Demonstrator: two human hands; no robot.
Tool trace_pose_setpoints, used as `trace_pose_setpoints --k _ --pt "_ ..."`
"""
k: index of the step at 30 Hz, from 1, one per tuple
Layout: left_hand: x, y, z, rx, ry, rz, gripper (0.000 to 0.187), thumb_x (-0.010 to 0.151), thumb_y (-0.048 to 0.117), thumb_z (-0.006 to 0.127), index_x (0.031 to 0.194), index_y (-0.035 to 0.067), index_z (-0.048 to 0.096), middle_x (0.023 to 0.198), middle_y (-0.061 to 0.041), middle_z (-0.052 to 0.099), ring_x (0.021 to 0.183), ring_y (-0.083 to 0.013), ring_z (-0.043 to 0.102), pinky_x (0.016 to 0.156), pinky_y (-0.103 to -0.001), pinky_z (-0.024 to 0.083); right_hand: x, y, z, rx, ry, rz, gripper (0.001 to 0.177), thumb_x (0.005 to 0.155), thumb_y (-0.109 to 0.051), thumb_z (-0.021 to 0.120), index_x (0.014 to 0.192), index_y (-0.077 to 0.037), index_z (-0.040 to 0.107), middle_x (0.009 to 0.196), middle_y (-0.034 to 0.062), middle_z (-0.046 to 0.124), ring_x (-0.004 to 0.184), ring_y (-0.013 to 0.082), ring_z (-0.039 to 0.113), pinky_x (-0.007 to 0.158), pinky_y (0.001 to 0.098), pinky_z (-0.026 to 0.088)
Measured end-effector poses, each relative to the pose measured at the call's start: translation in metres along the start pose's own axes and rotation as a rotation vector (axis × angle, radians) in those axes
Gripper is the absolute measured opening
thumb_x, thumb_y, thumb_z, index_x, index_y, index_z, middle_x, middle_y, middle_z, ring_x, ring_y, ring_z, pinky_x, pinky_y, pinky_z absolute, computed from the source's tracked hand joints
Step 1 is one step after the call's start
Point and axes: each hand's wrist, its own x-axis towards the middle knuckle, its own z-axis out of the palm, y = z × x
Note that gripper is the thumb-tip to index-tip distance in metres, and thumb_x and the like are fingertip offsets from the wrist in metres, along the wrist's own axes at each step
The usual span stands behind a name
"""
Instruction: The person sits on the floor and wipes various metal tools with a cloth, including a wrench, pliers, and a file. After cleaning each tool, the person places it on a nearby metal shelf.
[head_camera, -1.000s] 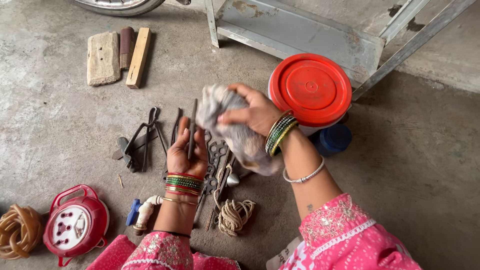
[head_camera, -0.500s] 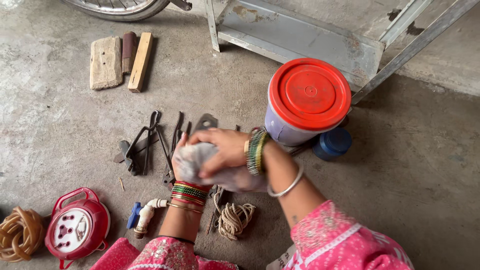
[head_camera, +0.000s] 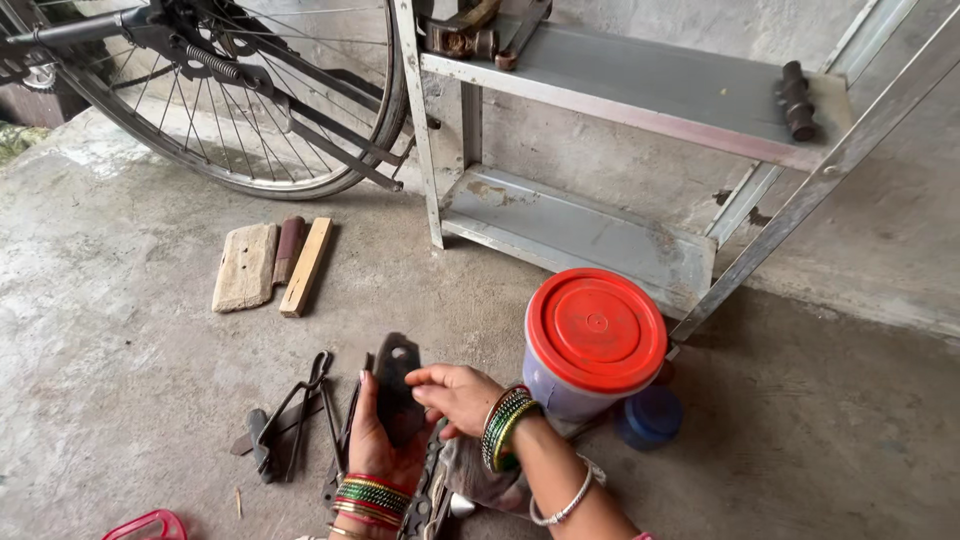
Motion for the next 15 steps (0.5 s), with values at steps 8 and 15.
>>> trace_pose_setpoints --k 8,15 --pt "0.000 0.010 0.062 0.079 -0.214 -0.015 0.067 0.099 0.063 0.041 0.125 0.006 0.064 0.107 -0.012 0.073 0.094 -0.0263 0.071 0.076 -0.042 0.058 -0.007 -0.020 -0.011 1.011 0.098 -0.243 0.051 0.093 -0.005 0.066 0.142 -0.003 0.052 0.116 0.0068 0.071 0.103 0.0166 0.071 0.086 0.0328 0.062" --pt "-0.001 0.023 0.122 0.142 -0.140 0.139 0.063 0.095 0.060 0.042 0.130 0.010 0.058 0.125 -0.015 0.068 0.107 -0.0270 0.069 0.086 -0.040 0.059 -0.047 -0.056 -0.040 1.132 0.166 -0.234 0.051 0.091 -0.010 0.062 0.141 -0.012 0.055 0.114 0.0074 0.072 0.100 0.0205 0.070 0.080 0.0374 0.061"
